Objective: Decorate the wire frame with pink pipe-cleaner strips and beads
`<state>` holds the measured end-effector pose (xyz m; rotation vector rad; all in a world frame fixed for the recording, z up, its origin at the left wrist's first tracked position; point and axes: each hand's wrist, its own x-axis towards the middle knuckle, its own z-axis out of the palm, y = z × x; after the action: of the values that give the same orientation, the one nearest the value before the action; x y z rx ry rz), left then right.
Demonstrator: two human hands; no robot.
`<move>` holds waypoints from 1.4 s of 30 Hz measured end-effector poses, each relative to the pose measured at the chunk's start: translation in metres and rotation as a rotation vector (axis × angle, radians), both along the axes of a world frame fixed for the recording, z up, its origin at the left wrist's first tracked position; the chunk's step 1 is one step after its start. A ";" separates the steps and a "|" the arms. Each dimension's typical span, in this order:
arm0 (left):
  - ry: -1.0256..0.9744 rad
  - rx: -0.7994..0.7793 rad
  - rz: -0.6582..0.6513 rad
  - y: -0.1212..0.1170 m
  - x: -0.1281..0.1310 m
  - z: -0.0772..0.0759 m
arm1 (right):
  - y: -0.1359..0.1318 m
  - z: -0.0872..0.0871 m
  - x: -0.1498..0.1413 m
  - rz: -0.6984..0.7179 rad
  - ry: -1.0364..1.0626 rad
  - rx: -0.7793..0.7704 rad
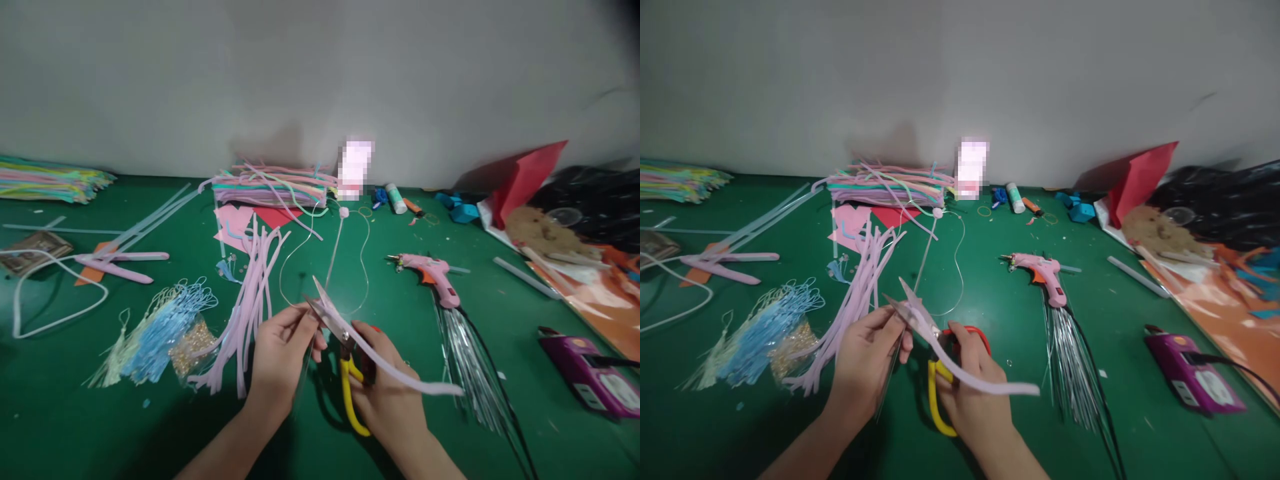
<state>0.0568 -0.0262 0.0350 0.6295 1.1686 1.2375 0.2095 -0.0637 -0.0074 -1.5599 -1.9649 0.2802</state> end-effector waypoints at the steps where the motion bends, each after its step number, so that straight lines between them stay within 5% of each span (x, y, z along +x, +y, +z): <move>1: 0.003 -0.002 0.000 0.000 0.000 0.001 | 0.001 0.000 -0.001 0.010 0.011 -0.012; 10: 0.024 0.022 -0.006 0.001 0.002 0.006 | 0.010 0.013 -0.008 0.025 -0.117 0.012; 21: 0.037 0.036 0.065 0.011 -0.006 -0.009 | 0.039 0.014 -0.009 0.198 -0.209 0.178; 27: 0.000 0.064 0.163 0.010 -0.017 -0.001 | 0.025 0.032 -0.002 -0.001 -0.087 0.125; 31: -0.037 0.099 0.131 0.007 -0.023 0.007 | 0.004 0.029 0.020 -0.161 -0.244 -0.014; 37: -0.034 0.107 -0.023 -0.001 -0.024 0.010 | -0.013 0.012 0.050 -0.082 -0.441 -0.250; 42: 0.012 0.156 -0.078 -0.004 -0.024 0.009 | 0.002 0.044 0.042 -0.009 -0.329 -0.331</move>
<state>0.0332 -0.0297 0.0438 0.7929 1.0541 1.2680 0.2512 -0.0619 0.0363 -1.9252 -2.2488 0.3810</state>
